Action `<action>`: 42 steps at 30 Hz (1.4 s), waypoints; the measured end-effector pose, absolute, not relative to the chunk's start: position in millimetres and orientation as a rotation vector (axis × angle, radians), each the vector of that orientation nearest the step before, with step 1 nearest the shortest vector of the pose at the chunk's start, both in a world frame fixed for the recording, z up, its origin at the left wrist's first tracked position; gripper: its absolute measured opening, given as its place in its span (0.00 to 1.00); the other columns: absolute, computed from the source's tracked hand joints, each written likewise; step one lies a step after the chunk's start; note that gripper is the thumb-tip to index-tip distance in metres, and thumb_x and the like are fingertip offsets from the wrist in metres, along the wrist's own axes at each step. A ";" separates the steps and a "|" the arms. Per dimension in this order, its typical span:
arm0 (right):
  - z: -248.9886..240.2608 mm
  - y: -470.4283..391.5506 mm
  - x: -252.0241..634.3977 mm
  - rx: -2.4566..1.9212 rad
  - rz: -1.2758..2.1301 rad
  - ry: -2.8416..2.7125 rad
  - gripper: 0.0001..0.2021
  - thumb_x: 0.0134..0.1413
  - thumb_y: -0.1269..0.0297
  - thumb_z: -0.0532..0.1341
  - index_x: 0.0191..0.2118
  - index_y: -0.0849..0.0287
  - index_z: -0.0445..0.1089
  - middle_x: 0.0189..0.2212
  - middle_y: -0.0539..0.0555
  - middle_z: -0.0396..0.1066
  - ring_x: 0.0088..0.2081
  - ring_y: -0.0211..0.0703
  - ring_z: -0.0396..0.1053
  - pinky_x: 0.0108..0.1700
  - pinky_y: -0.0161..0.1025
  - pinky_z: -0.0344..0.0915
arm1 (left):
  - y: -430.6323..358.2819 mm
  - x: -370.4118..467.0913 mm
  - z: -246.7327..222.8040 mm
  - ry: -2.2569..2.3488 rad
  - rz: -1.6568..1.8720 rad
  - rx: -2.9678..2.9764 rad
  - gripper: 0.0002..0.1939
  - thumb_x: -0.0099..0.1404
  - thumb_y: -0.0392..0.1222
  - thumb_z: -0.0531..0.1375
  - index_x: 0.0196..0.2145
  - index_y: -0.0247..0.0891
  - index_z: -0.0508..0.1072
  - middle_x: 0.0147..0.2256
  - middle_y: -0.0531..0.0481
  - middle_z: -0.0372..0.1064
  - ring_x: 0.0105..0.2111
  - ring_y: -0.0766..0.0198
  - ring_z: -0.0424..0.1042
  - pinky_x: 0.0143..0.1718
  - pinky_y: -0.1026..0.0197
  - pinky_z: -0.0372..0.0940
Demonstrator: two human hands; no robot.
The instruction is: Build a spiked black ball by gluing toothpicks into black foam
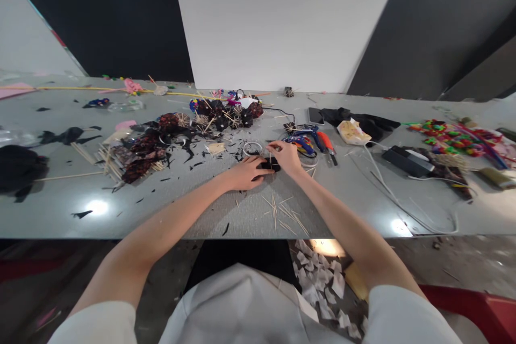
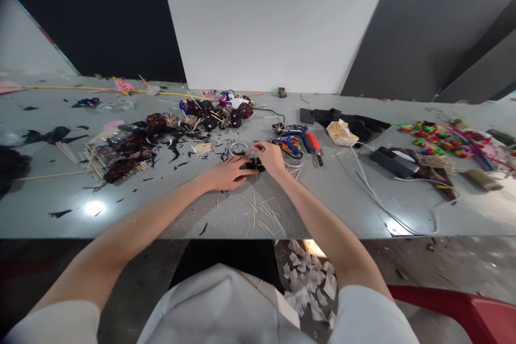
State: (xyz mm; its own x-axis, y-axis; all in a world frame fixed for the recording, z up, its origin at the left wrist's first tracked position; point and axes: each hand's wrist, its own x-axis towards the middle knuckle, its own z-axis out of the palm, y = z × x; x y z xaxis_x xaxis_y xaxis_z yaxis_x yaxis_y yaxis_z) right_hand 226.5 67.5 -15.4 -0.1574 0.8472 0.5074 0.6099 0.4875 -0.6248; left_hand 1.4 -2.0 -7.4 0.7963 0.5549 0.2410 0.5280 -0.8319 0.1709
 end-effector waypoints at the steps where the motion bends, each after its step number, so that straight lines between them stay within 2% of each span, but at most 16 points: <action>1: -12.4 66.5 228.2 -1.201 0.307 -1.887 0.14 0.65 0.51 0.65 0.43 0.55 0.82 0.39 0.55 0.82 0.36 0.47 0.76 0.44 0.42 0.69 | -2.4 1.4 -6.1 0.874 0.415 2.886 0.25 0.77 0.44 0.50 0.68 0.56 0.68 0.67 0.44 0.59 0.69 0.45 0.56 0.70 0.39 0.55; 4: -1.5 64.4 237.3 -1.152 0.212 -1.958 0.14 0.67 0.52 0.63 0.47 0.56 0.81 0.44 0.58 0.80 0.36 0.47 0.74 0.46 0.44 0.69 | -3.6 1.6 -2.0 0.889 0.363 2.878 0.25 0.78 0.46 0.49 0.69 0.57 0.67 0.68 0.45 0.58 0.70 0.44 0.54 0.69 0.38 0.56; 6: 5.3 63.8 245.7 -1.118 0.166 -2.018 0.13 0.68 0.54 0.62 0.47 0.55 0.80 0.45 0.59 0.78 0.41 0.49 0.74 0.51 0.46 0.69 | -3.8 1.7 -0.8 0.900 0.347 2.875 0.25 0.78 0.46 0.49 0.69 0.57 0.67 0.69 0.46 0.57 0.70 0.43 0.53 0.69 0.38 0.57; 10: 12.5 62.1 260.2 -1.106 0.020 -2.117 0.11 0.69 0.58 0.61 0.44 0.54 0.81 0.47 0.60 0.76 0.52 0.55 0.70 0.63 0.53 0.62 | -1.7 1.2 -3.6 0.896 0.340 2.875 0.25 0.78 0.47 0.49 0.69 0.58 0.66 0.69 0.47 0.58 0.71 0.44 0.52 0.70 0.38 0.56; 14: 13.2 55.8 265.3 -1.174 -0.096 -2.236 0.10 0.66 0.61 0.62 0.41 0.53 0.82 0.49 0.61 0.72 0.55 0.59 0.64 0.61 0.56 0.61 | 0.3 0.9 -7.8 0.894 0.358 2.881 0.26 0.78 0.47 0.49 0.70 0.57 0.65 0.69 0.46 0.57 0.71 0.44 0.53 0.70 0.36 0.56; 17: 12.4 49.6 264.0 -1.210 -0.126 -2.363 0.11 0.63 0.66 0.61 0.39 0.52 0.83 0.51 0.61 0.69 0.56 0.61 0.62 0.59 0.58 0.59 | 0.4 1.4 -8.3 0.892 0.378 2.885 0.25 0.78 0.46 0.50 0.69 0.57 0.67 0.68 0.46 0.58 0.70 0.45 0.54 0.70 0.37 0.56; 23: 11.2 43.8 258.4 -1.236 -0.149 -2.466 0.14 0.60 0.71 0.60 0.38 0.52 0.84 0.52 0.61 0.68 0.55 0.61 0.59 0.56 0.57 0.57 | 0.5 1.7 -8.2 0.878 0.385 2.890 0.25 0.78 0.46 0.49 0.69 0.56 0.67 0.67 0.44 0.59 0.70 0.45 0.55 0.70 0.37 0.56; 42: 16.9 39.0 253.2 -1.206 -0.056 -2.535 0.14 0.62 0.70 0.58 0.42 0.52 0.83 0.52 0.60 0.68 0.54 0.59 0.59 0.55 0.53 0.53 | 2.1 1.0 -11.3 0.863 0.413 2.914 0.25 0.78 0.46 0.50 0.68 0.56 0.67 0.67 0.46 0.59 0.69 0.47 0.56 0.70 0.39 0.57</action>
State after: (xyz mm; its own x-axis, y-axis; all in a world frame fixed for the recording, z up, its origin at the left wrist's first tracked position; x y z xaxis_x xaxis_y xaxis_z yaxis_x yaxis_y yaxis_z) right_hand 253.2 39.0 16.9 -0.5862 0.7476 0.3123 0.7605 0.6406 -0.1059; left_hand 1.0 2.1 -11.3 0.8056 0.5440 0.2347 0.5240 -0.8391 0.1463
